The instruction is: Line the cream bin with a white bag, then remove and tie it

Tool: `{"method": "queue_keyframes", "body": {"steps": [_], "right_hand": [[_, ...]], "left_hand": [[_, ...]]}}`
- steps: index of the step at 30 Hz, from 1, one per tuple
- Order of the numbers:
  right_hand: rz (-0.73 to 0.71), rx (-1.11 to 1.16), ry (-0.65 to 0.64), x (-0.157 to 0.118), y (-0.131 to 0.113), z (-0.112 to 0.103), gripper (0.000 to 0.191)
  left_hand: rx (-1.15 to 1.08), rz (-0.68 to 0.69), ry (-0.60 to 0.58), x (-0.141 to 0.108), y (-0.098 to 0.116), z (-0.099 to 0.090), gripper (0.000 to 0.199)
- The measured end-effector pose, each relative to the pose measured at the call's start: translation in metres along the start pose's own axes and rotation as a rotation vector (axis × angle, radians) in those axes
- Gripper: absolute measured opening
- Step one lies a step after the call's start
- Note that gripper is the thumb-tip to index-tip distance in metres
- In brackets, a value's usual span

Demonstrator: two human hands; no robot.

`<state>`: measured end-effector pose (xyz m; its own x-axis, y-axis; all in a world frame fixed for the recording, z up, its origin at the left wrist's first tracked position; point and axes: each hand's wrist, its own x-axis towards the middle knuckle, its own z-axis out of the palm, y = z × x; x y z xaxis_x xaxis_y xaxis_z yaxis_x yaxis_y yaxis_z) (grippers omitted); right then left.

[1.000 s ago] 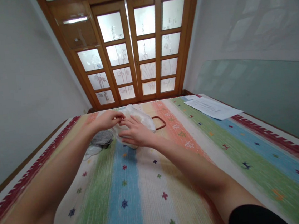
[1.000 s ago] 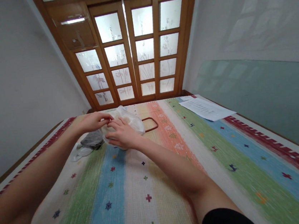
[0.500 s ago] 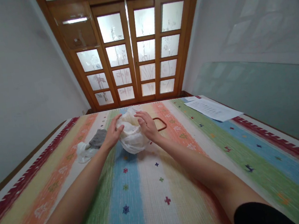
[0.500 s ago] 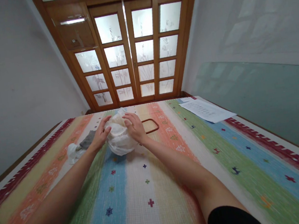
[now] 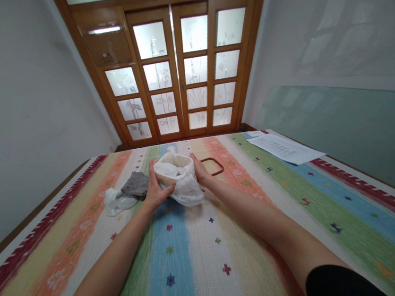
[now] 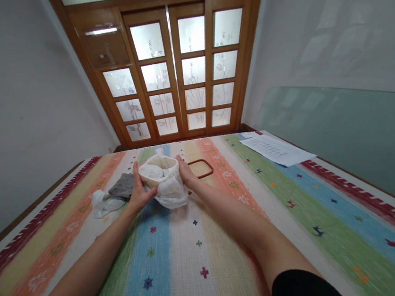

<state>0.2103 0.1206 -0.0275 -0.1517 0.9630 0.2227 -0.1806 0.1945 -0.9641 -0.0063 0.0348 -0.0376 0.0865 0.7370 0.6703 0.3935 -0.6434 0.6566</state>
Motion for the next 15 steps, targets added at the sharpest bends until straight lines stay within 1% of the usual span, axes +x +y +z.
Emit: {"method": "queue_keyframes", "body": {"steps": [2, 3, 4, 5, 7, 9, 10, 12, 15], "right_hand": [[-0.084, -0.094, 0.067, 0.02, -0.013, -0.008, 0.051], [-0.11, -0.075, 0.09, 0.03, -0.021, -0.011, 0.046], [-0.107, -0.001, 0.068, 0.04, -0.029, -0.013, 0.044], [-0.079, 0.079, -0.023, 0.049, -0.036, -0.013, 0.045], [0.002, 0.145, -0.236, 0.06, -0.047, -0.011, 0.045], [0.114, 0.195, -0.408, 0.063, -0.052, -0.008, 0.047], [0.174, 0.219, -0.46, 0.061, -0.052, -0.006, 0.048], [0.29, 0.269, -0.515, 0.054, -0.049, -0.005, 0.05], [0.444, 0.28, -0.525, 0.039, -0.041, -0.006, 0.056]], "left_hand": [[0.06, -0.005, -0.014, -0.003, -0.002, 0.0, 0.13], [0.095, 0.005, -0.02, -0.005, -0.004, 0.0, 0.129], [0.129, 0.021, -0.026, -0.006, -0.005, 0.0, 0.128], [0.158, 0.04, -0.032, -0.008, -0.006, 0.001, 0.126], [0.194, 0.076, -0.046, -0.012, -0.007, 0.002, 0.124], [0.211, 0.095, -0.053, -0.015, -0.006, 0.003, 0.123], [0.219, 0.096, -0.047, -0.016, -0.007, 0.004, 0.123], [0.233, 0.083, -0.03, -0.018, -0.008, 0.004, 0.123], [0.246, 0.057, -0.033, -0.02, -0.014, 0.002, 0.126]]}}
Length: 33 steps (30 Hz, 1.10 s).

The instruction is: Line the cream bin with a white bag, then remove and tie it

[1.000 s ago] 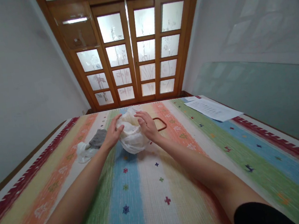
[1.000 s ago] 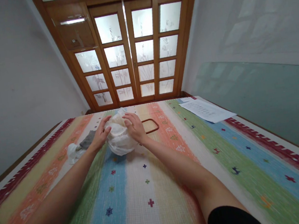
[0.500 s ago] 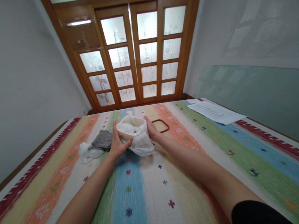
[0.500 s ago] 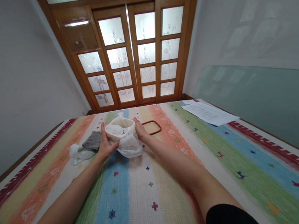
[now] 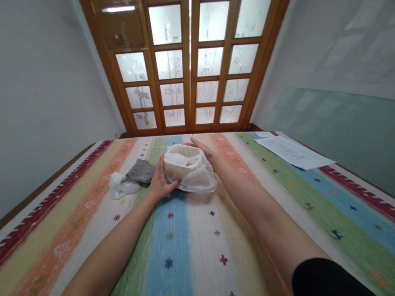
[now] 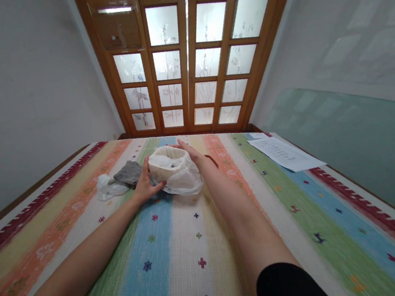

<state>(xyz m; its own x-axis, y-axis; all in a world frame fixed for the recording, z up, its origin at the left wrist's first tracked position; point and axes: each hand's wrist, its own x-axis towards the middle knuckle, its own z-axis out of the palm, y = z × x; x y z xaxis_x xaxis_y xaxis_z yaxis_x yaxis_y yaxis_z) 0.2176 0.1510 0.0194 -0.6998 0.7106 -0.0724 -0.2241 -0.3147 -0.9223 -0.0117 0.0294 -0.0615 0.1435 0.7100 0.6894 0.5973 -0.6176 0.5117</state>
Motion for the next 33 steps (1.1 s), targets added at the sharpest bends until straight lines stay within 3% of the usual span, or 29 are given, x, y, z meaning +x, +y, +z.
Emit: {"method": "queue_keyframes", "body": {"steps": [3, 5, 8, 10, 13, 17, 19, 23, 25, 29, 33], "right_hand": [[0.069, -0.128, 0.102, -0.008, 0.012, 0.0, 0.061], [-0.028, -0.307, 0.254, -0.015, 0.018, -0.004, 0.055], [-0.225, -0.537, 0.454, -0.034, 0.027, -0.019, 0.028], [-0.332, -0.888, 0.549, -0.051, 0.035, -0.032, 0.021], [-0.34, -1.345, 0.575, -0.076, 0.051, -0.05, 0.025], [-0.234, -1.642, 0.525, -0.098, 0.067, -0.06, 0.024], [-0.188, -1.692, 0.513, -0.101, 0.069, -0.059, 0.021], [-0.175, -1.631, 0.6, -0.098, 0.066, -0.058, 0.017], [-0.203, -1.493, 0.699, -0.095, 0.063, -0.06, 0.015], [-0.376, -1.16, 0.796, -0.09, 0.054, -0.065, 0.02], [-0.609, -1.158, 0.777, -0.09, 0.04, -0.053, 0.025]], "left_hand": [[0.02, -0.002, -0.026, -0.001, -0.007, -0.001, 0.127], [0.056, 0.014, -0.014, -0.002, -0.01, -0.002, 0.126], [0.105, 0.056, 0.033, -0.001, -0.01, -0.001, 0.122], [0.121, 0.086, 0.059, -0.001, -0.008, 0.0, 0.117], [0.135, 0.122, 0.109, 0.001, 0.0, 0.001, 0.104], [0.205, 0.209, 0.181, 0.003, 0.026, 0.0, 0.081], [0.275, 0.311, 0.154, 0.002, 0.045, 0.002, 0.067], [0.37, 0.571, -0.082, -0.005, 0.083, 0.014, 0.061], [0.41, 0.57, -0.187, -0.006, 0.093, 0.019, 0.056], [0.414, 0.555, -0.277, -0.005, 0.094, 0.021, 0.034], [0.348, 0.617, -0.255, -0.007, 0.085, 0.018, 0.029]]}}
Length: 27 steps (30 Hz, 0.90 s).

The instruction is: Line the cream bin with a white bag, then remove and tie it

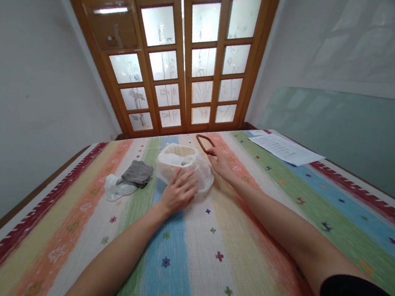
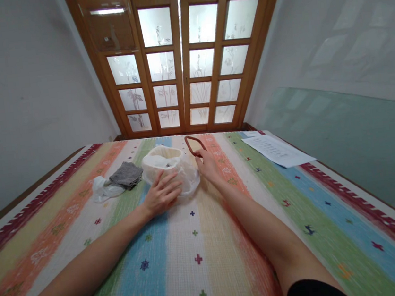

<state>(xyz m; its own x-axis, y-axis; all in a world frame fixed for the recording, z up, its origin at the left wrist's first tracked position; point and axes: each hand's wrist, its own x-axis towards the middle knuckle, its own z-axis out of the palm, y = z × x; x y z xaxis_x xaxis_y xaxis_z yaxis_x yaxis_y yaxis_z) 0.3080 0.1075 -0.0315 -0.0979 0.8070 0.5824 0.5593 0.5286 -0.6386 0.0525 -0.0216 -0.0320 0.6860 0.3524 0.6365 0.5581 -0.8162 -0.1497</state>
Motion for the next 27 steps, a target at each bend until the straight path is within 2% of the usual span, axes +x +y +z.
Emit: {"method": "queue_keyframes", "body": {"steps": [2, 8, 11, 15, 19, 24, 27], "right_hand": [[-0.124, -0.041, 0.031, 0.0, -0.016, -0.003, 0.026], [-0.37, -0.212, 0.096, -0.011, -0.066, -0.011, 0.02], [-0.441, -0.161, 0.079, -0.014, -0.085, -0.012, 0.019], [-0.441, -0.063, 0.011, -0.016, -0.108, -0.01, 0.019], [-0.459, -0.06, -0.037, -0.02, -0.124, -0.005, 0.02], [-0.496, -0.118, -0.068, -0.03, -0.136, -0.002, 0.03], [-0.505, -0.161, -0.056, -0.036, -0.142, -0.003, 0.031]], "left_hand": [[-0.02, -0.04, 0.072, -0.003, -0.002, 0.001, 0.034], [-0.047, -0.349, 0.338, -0.003, -0.013, -0.004, 0.049], [-0.064, -0.482, 0.414, 0.002, -0.028, -0.012, 0.054], [-0.202, -0.633, 0.452, 0.004, -0.049, -0.016, 0.052], [-0.296, -0.668, 0.43, 0.003, -0.053, -0.016, 0.05], [-0.273, -0.6, 0.454, 0.009, -0.037, -0.021, 0.059], [-0.295, -0.611, 0.455, 0.012, -0.031, -0.024, 0.055]]}}
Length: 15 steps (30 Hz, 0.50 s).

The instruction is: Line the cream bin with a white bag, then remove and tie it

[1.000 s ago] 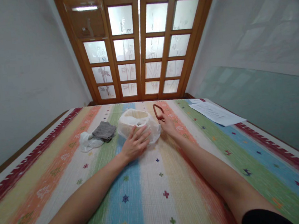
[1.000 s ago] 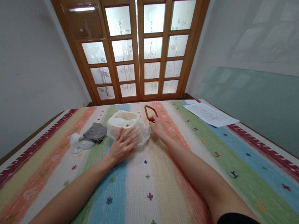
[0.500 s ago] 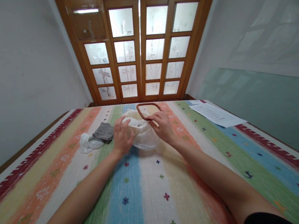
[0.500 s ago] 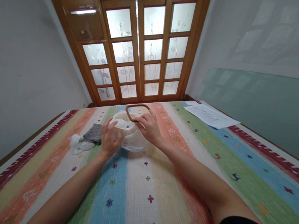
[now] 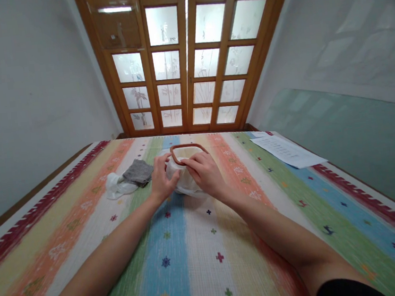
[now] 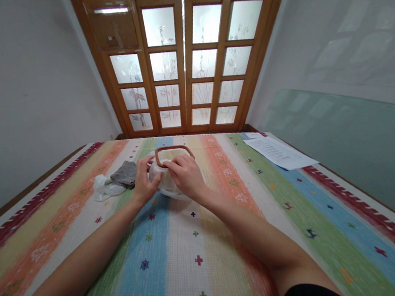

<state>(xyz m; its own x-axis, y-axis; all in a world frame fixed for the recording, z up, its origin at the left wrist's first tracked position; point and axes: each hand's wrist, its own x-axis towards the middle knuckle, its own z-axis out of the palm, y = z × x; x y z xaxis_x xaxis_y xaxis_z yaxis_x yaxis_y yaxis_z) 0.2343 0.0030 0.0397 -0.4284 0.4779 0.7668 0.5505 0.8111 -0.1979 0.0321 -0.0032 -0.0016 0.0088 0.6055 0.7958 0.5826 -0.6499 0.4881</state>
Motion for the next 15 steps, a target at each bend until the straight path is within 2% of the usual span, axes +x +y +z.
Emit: {"method": "queue_keyframes", "body": {"steps": [6, 10, 15], "right_hand": [[-0.066, 0.023, -0.097, -0.0031, -0.0075, 0.0004, 0.034], [-0.058, 0.047, -0.121, -0.0031, -0.0084, -0.0003, 0.035], [-0.126, 0.109, -0.146, -0.0029, -0.0055, -0.0027, 0.037]], "left_hand": [[-0.026, 0.021, -0.017, -0.0009, -0.0016, -0.0029, 0.049], [-0.062, 0.023, -0.014, -0.0011, -0.0025, -0.0038, 0.044], [-0.105, 0.019, -0.005, -0.0006, -0.0062, -0.0039, 0.043]]}}
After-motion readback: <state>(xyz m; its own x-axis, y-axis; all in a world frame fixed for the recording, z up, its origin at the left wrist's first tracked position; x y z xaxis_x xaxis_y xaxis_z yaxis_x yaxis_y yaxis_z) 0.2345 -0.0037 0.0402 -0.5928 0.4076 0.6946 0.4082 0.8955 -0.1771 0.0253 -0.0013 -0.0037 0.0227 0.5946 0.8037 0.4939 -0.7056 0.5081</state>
